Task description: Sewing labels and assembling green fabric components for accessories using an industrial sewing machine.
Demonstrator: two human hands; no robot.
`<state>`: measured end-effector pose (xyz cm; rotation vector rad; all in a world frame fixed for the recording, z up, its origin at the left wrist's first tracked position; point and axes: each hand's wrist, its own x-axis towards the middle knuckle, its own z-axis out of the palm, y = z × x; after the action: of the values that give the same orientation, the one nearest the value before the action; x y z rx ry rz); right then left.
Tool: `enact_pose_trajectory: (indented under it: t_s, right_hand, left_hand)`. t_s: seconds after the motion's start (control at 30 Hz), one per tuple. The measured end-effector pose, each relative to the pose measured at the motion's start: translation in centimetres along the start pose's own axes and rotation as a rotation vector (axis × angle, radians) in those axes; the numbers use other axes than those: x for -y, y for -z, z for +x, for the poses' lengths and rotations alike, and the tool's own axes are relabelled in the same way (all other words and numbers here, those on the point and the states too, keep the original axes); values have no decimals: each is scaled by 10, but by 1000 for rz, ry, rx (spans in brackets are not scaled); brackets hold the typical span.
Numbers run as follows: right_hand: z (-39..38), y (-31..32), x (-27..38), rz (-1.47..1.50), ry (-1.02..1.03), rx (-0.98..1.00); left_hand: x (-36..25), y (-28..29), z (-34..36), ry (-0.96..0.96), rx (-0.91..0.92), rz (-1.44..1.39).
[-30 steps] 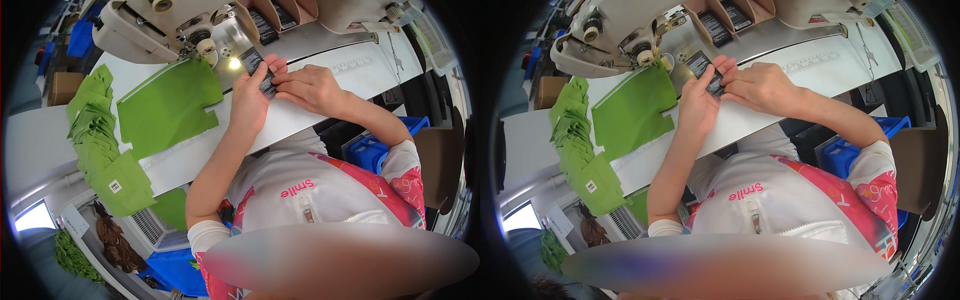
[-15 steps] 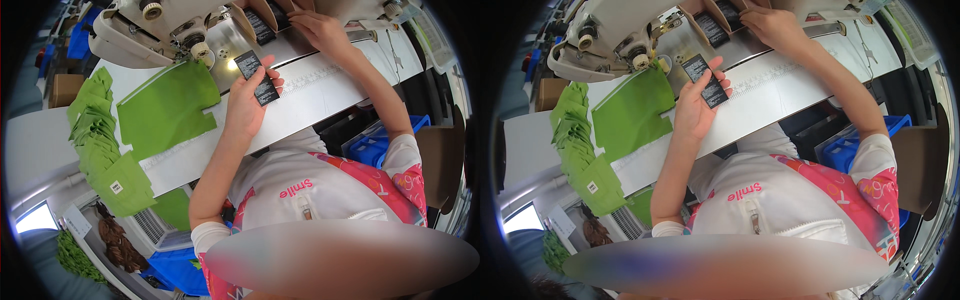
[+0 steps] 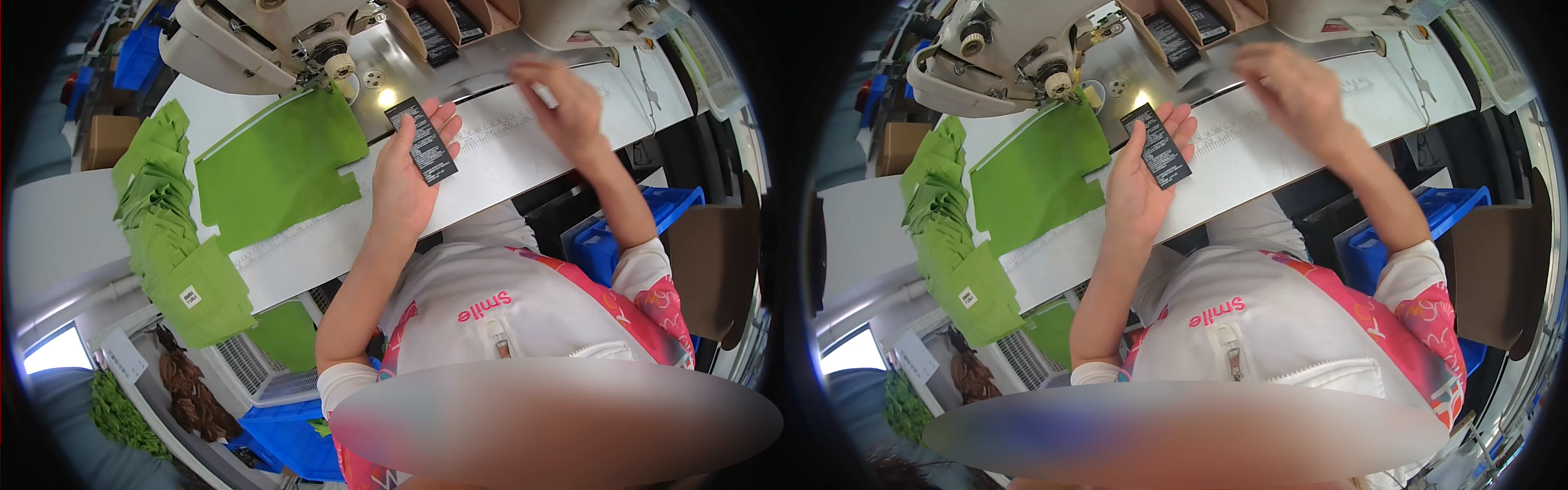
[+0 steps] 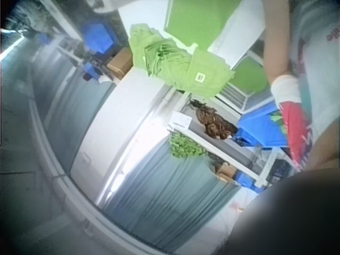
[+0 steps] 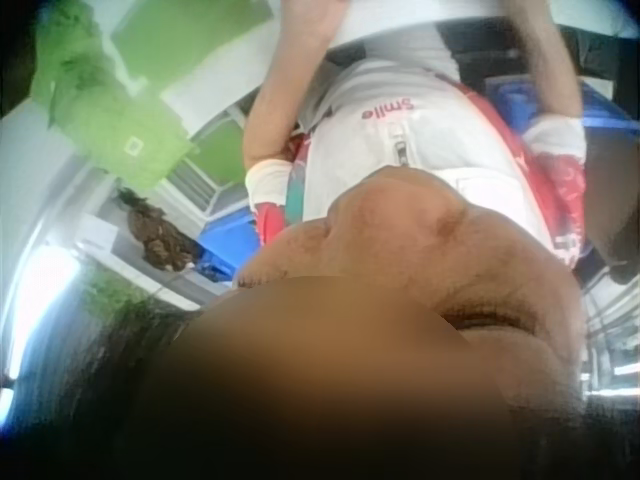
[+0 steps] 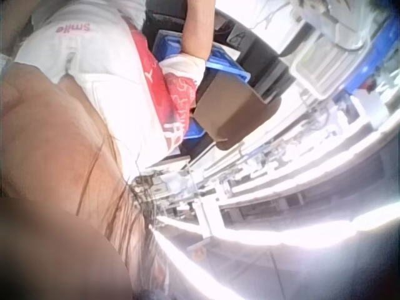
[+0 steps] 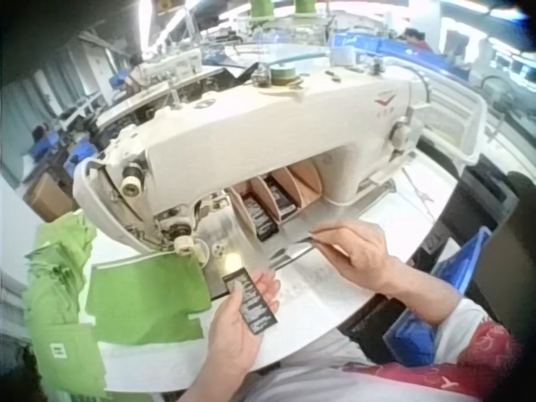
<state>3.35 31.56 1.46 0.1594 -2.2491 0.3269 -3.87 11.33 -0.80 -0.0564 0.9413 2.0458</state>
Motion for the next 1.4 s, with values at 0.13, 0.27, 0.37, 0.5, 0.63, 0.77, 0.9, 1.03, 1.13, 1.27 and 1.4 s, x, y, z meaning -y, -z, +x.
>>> enact_pose_trajectory:
  t_s: [0.13,0.27,0.37,0.5,0.63,0.77,0.9,1.03,1.13,1.27,1.4]
  right_hand:
    - [6,30,-54,-182,36,-145]
    - [33,22,-44,24,-234,-85]
    - [49,-4,-52,-123,-45,-41]
    - [40,-17,-53,-58,-7,-107]
    - [5,-37,-69,-276,134,225]
    - [4,-35,-77,-81,31,261]
    - [20,-15,-43,-60,-34,-52]
    - [-8,-11,40,68,176,90]
    - [-22,-19,72,121,162,87]
    - [-14,-9,80,300,146,205]
    - [14,-5,61,569,-242,331]
  left_hand:
    - [-2,2,-4,19,9,7]
    - [1,0,-2,34,43,40]
    - [3,0,0,43,39,20]
    - [2,1,0,28,79,29]
    - [4,4,2,25,100,30]
    - [5,6,2,19,117,34]
    - [7,4,0,16,84,-15]
    - [7,-5,-6,23,51,-199]
    - [10,-6,-8,-20,97,-40]
    - [2,10,-17,-15,122,97]
    - [-15,23,-34,42,180,505]
